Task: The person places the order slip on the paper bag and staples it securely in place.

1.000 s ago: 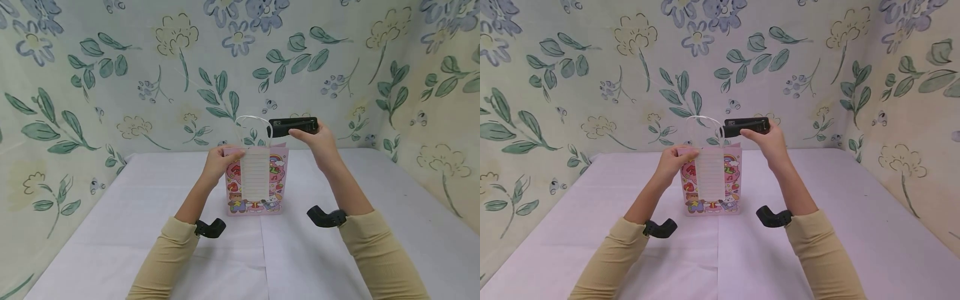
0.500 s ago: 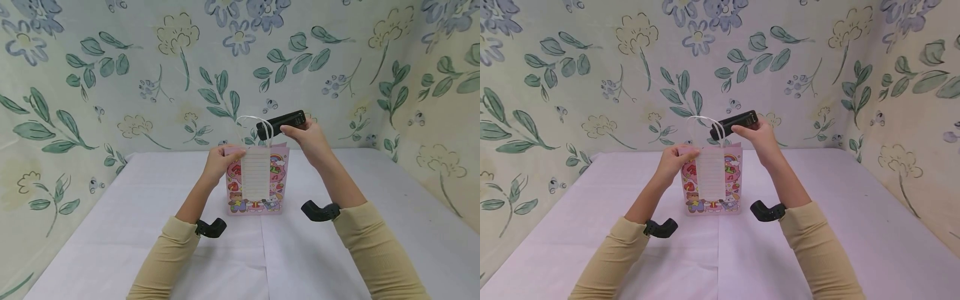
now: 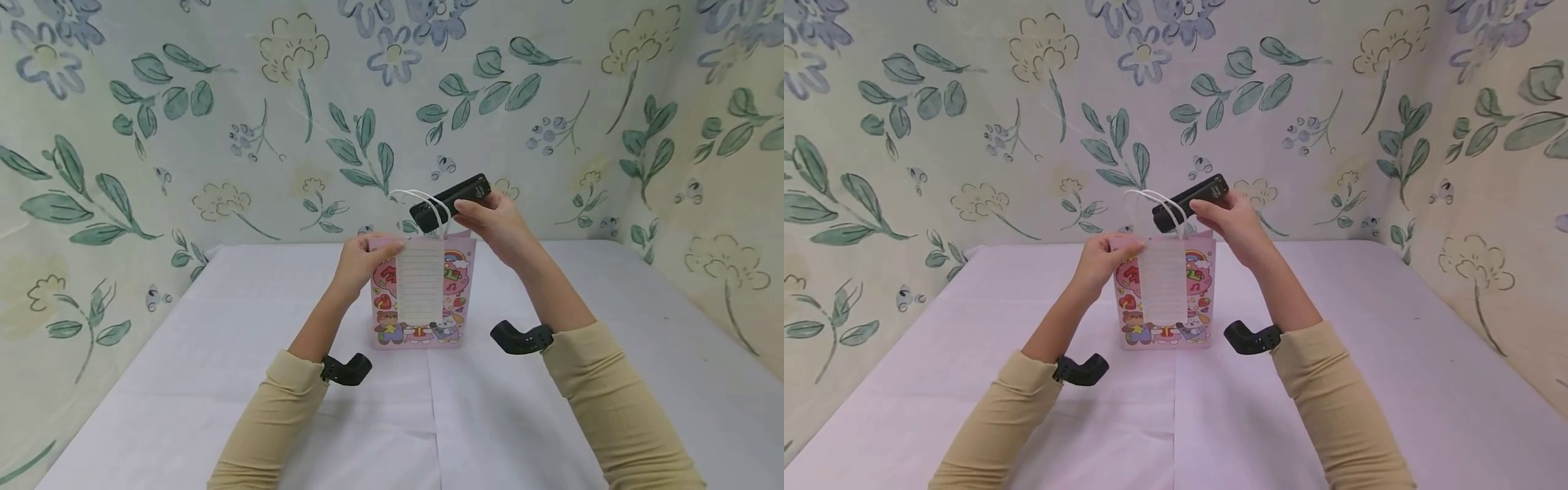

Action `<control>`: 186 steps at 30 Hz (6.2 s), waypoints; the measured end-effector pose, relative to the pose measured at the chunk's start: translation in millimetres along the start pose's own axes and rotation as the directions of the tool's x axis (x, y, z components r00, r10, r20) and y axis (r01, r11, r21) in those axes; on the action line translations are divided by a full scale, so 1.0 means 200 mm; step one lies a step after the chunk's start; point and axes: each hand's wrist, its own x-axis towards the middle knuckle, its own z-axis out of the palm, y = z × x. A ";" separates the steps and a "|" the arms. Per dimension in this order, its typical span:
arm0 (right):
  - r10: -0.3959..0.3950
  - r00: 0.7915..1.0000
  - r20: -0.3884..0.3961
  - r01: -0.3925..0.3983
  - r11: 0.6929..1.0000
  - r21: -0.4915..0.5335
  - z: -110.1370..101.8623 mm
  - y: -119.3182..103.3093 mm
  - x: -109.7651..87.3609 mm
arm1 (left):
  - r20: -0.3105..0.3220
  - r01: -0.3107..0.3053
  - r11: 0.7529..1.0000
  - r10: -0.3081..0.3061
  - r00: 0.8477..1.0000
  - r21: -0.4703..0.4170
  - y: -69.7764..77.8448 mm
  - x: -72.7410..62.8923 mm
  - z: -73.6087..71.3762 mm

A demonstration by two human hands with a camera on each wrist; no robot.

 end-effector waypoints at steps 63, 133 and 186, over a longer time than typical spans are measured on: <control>-0.048 0.939 0.339 0.242 0.794 -0.558 0.08 -0.20 0.07 | -0.024 -0.005 1.000 0.005 1.000 0.020 0.00 0.02 0.01; -0.037 0.935 0.352 0.222 0.836 -0.502 0.09 -0.16 0.07 | -0.028 -0.070 0.998 0.070 0.997 -0.001 0.00 0.02 0.02; -0.061 0.949 0.309 0.219 0.832 -0.510 0.14 -0.16 0.00 | 0.258 -0.088 0.965 0.023 0.966 0.246 0.12 0.05 -0.05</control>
